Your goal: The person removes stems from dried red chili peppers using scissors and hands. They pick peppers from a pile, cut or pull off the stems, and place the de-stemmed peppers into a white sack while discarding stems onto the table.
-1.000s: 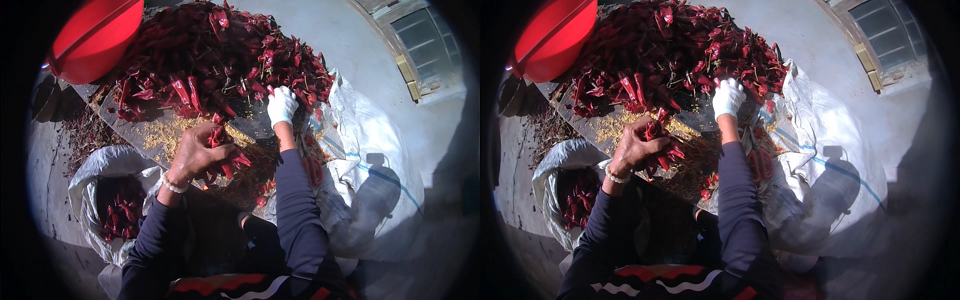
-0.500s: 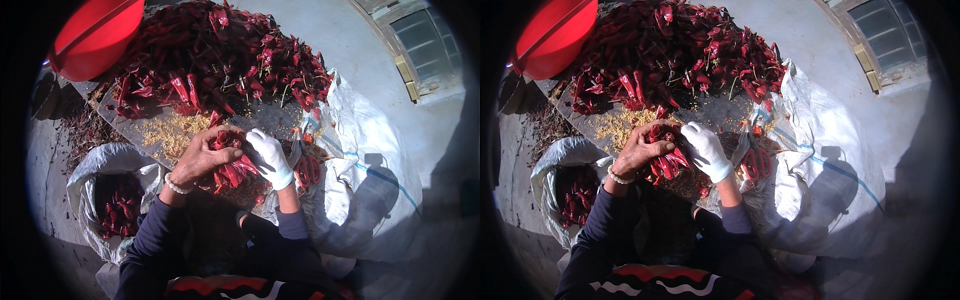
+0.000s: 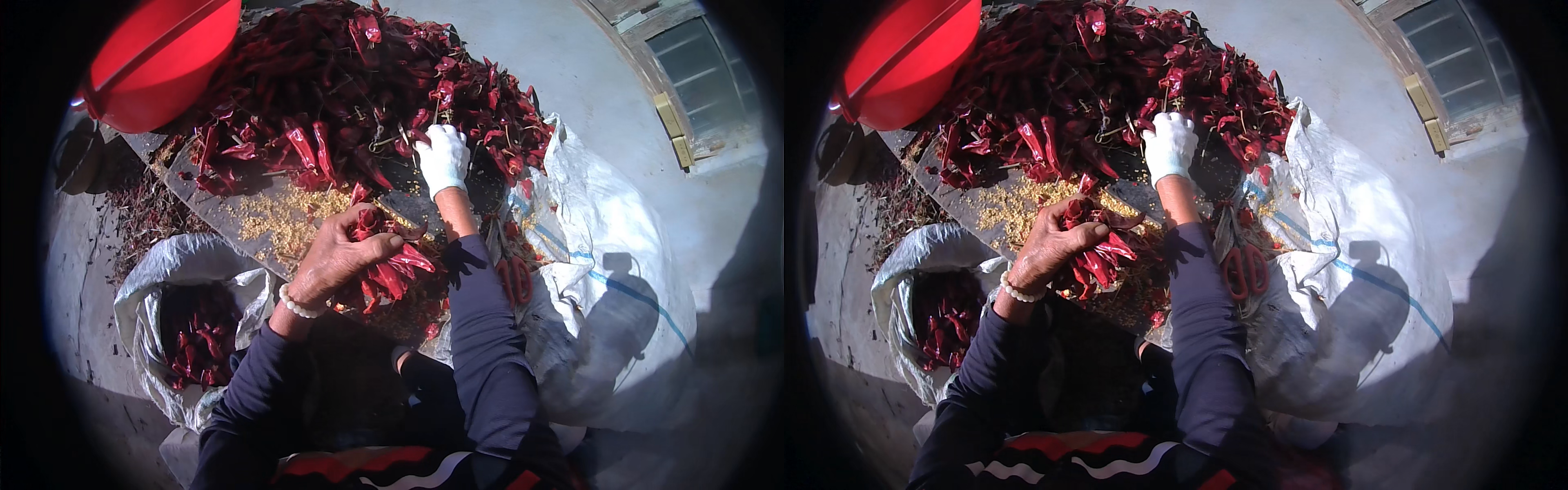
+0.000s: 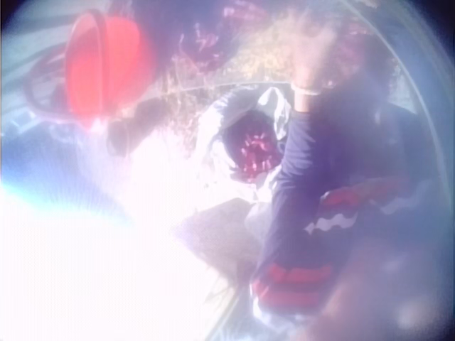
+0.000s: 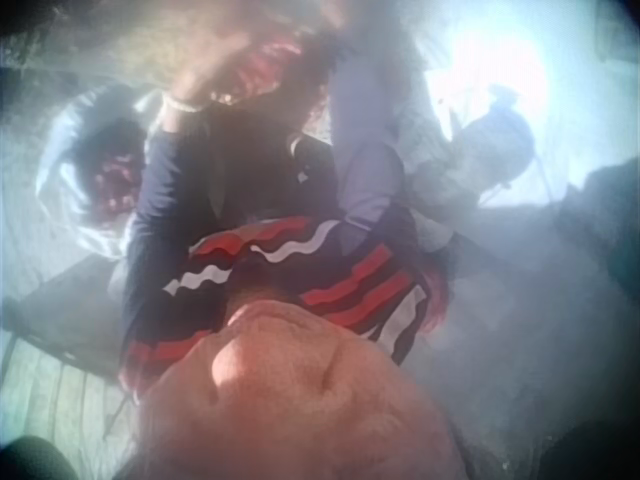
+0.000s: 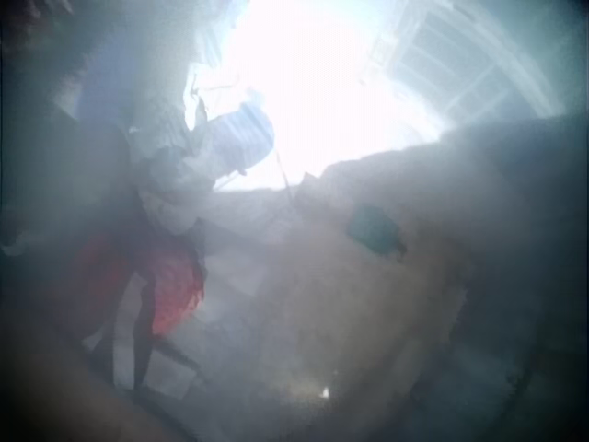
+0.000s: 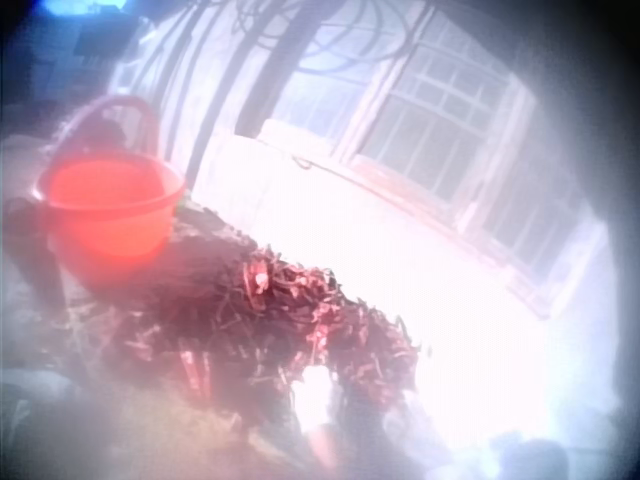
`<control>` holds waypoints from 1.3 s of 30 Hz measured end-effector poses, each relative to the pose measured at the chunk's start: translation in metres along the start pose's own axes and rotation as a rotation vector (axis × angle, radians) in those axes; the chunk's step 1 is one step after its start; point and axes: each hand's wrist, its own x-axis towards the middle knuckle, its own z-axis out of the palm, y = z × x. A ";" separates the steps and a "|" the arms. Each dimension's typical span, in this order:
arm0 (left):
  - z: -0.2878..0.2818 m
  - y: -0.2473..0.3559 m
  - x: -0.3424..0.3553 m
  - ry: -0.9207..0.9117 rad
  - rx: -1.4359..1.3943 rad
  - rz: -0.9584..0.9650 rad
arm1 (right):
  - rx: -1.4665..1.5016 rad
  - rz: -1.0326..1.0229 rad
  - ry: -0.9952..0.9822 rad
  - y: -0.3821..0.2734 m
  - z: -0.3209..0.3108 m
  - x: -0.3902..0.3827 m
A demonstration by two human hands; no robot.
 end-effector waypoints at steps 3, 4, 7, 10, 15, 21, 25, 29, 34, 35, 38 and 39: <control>-0.005 -0.004 0.000 0.025 0.091 0.091 | 0.206 0.109 0.093 0.010 -0.012 -0.021; -0.006 -0.005 0.001 0.014 0.074 0.050 | 0.252 0.096 0.123 0.016 -0.021 -0.032; -0.012 -0.007 -0.001 0.000 0.044 -0.064 | 1.069 0.529 -0.134 0.004 -0.053 -0.059; -0.007 -0.009 0.001 -0.007 0.079 -0.033 | 1.049 0.461 -0.232 -0.018 -0.111 -0.087; 0.001 -0.012 0.002 -0.046 0.094 0.024 | 1.063 0.327 -0.270 -0.041 -0.150 -0.129; 0.011 -0.020 0.006 -0.152 0.277 0.233 | 1.213 0.333 -0.318 -0.037 -0.140 -0.153; 0.017 -0.024 0.005 -0.152 0.256 0.301 | 1.362 0.448 -0.447 -0.037 -0.142 -0.153; 0.020 -0.024 0.004 -0.227 0.219 0.293 | 1.503 0.597 -0.472 -0.037 -0.129 -0.158; 0.022 -0.028 0.003 -0.234 0.181 0.267 | 1.451 0.519 -0.359 -0.028 -0.108 -0.176; 0.023 -0.030 0.005 -0.223 0.178 0.290 | 1.455 0.513 -0.320 -0.032 -0.111 -0.178; 0.022 -0.026 0.002 -0.284 0.335 0.361 | 1.246 0.534 -0.340 -0.028 -0.138 -0.187; 0.021 -0.027 -0.002 -0.254 0.242 0.322 | 1.024 0.472 -0.228 -0.023 -0.146 -0.188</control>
